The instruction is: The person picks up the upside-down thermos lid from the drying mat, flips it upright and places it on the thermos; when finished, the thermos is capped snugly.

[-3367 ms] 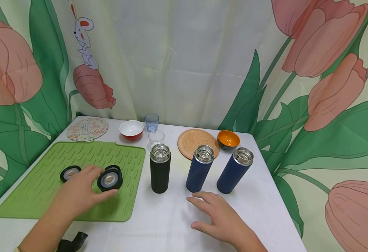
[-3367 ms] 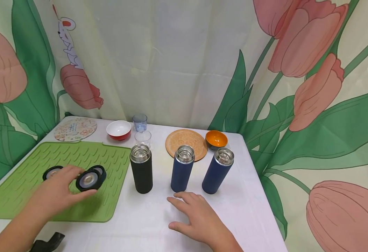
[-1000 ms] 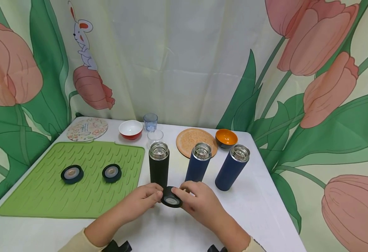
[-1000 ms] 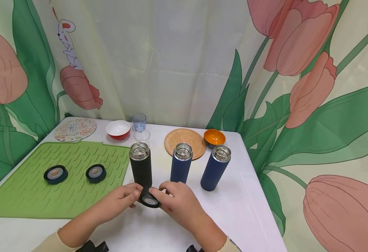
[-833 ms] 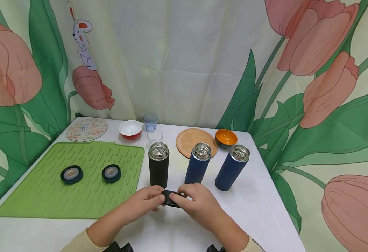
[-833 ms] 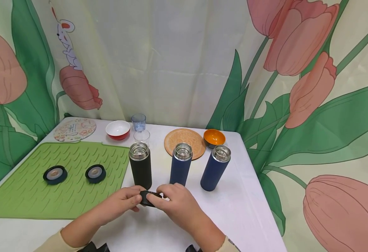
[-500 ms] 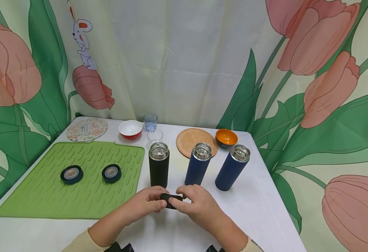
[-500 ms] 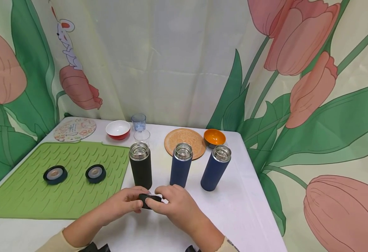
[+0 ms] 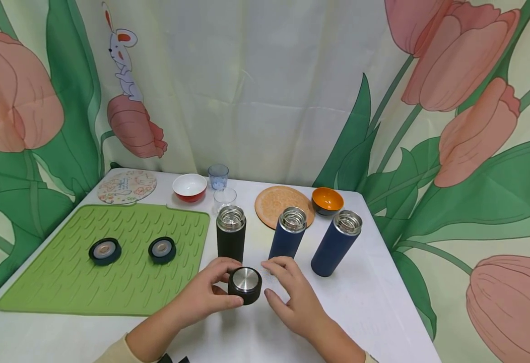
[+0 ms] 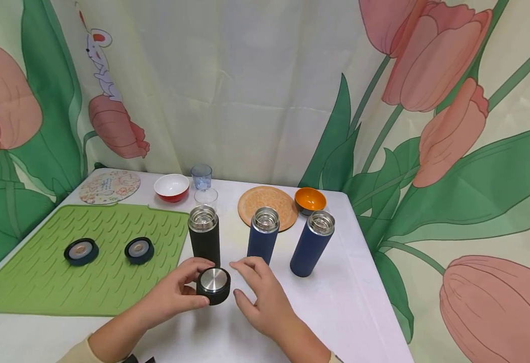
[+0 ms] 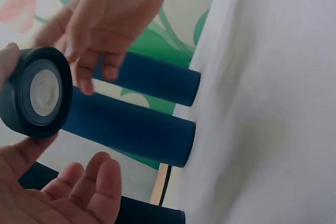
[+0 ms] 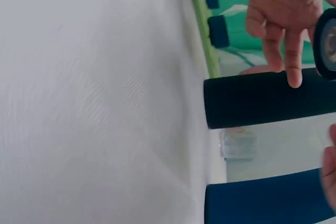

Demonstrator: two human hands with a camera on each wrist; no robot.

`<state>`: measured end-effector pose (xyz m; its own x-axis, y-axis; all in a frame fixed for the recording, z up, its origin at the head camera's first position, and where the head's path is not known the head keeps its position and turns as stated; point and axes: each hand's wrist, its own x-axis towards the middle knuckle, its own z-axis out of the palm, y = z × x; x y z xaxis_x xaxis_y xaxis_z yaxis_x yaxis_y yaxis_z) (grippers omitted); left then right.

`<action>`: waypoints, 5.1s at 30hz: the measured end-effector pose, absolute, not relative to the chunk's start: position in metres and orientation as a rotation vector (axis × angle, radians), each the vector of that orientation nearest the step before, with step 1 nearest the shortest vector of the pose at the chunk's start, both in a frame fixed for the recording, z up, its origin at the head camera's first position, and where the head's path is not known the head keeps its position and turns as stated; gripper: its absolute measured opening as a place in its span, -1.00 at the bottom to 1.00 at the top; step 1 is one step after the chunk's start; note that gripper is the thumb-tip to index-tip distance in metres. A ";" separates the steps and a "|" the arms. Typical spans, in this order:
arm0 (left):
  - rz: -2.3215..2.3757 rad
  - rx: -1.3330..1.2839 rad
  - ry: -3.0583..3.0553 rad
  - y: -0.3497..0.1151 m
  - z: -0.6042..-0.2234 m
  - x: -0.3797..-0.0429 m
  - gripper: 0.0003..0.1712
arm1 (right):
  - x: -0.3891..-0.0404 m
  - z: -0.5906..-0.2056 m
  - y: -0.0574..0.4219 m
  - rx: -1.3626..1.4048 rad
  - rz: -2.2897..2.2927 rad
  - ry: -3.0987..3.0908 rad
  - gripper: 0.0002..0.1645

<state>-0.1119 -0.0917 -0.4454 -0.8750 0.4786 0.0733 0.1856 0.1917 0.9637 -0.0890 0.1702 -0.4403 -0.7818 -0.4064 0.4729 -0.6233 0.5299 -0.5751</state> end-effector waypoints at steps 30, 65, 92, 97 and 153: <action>1.707 0.573 2.341 -0.079 -0.446 -0.103 -0.23 | -0.091 -0.451 0.162 0.536 1.687 -2.685 -0.24; 1.828 0.549 2.702 -0.111 -0.431 -0.098 -0.20 | -0.137 -0.453 0.124 0.440 1.898 -2.675 -0.03; 1.956 0.367 2.823 -0.114 -0.388 -0.152 -0.27 | -0.185 -0.459 0.082 0.323 1.699 -2.643 -0.11; 1.870 0.399 2.795 -0.108 -0.382 -0.169 -0.27 | -0.184 -0.459 0.082 0.306 1.691 -2.643 -0.15; 1.550 0.784 2.461 -0.128 -0.368 -0.214 0.25 | -0.187 -0.453 0.085 0.296 1.617 -2.721 -0.23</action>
<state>-0.2139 -0.1277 -0.3677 -0.8567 0.4899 0.1614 0.3572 0.3377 0.8709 -0.1870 0.0846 -0.4534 -0.9820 -0.1780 0.0629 -0.1403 0.4653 -0.8740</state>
